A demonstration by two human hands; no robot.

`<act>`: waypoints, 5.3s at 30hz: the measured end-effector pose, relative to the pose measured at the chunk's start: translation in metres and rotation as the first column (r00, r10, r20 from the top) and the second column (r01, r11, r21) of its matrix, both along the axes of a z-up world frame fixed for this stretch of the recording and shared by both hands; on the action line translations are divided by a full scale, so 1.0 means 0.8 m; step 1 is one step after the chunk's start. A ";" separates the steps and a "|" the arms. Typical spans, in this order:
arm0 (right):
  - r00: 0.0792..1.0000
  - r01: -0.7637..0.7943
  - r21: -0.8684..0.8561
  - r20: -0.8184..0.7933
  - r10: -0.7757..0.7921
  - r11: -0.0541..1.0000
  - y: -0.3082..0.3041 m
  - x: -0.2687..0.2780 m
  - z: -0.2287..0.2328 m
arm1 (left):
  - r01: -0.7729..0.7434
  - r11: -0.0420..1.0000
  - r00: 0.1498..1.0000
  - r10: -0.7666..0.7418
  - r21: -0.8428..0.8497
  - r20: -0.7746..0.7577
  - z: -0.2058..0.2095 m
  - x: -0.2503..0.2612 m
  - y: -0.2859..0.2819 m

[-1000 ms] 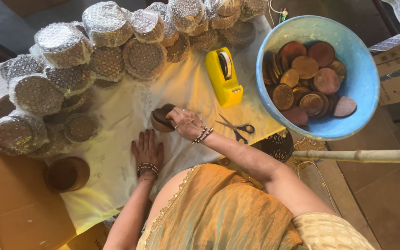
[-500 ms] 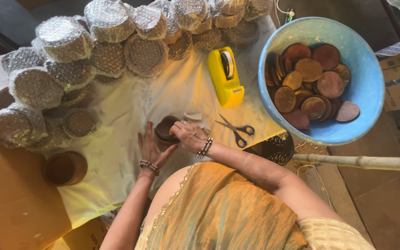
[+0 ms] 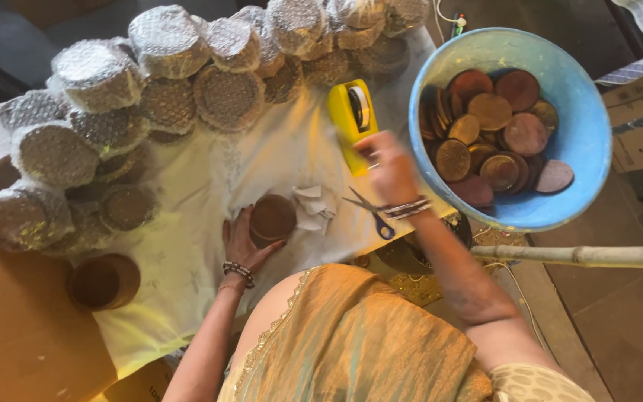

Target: The person packages small clay pottery bowls by wrapping them in bubble wrap, using tape to secure the packaging, and placing them onto a workspace next to already wrapped items.

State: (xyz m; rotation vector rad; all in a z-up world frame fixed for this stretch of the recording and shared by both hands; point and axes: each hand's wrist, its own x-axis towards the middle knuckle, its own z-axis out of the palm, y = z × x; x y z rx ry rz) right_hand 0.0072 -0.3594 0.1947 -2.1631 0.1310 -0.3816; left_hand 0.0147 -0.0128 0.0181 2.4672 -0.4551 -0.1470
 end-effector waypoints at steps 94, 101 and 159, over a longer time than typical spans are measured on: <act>0.976 -0.154 -0.333 -0.199 0.091 0.930 0.179 0.020 -0.130 | -0.929 0.115 0.323 -0.220 -0.353 -0.920 -0.019 0.020 0.057; 0.968 -0.194 -0.423 -0.227 0.103 0.885 0.187 0.021 -0.118 | -0.930 0.182 0.293 -0.155 -0.319 -0.943 -0.032 0.021 0.052; 0.829 -0.240 0.520 -0.329 0.451 0.820 0.168 -0.008 -0.107 | -0.595 0.344 0.694 -0.237 -0.727 -0.680 0.060 0.014 -0.003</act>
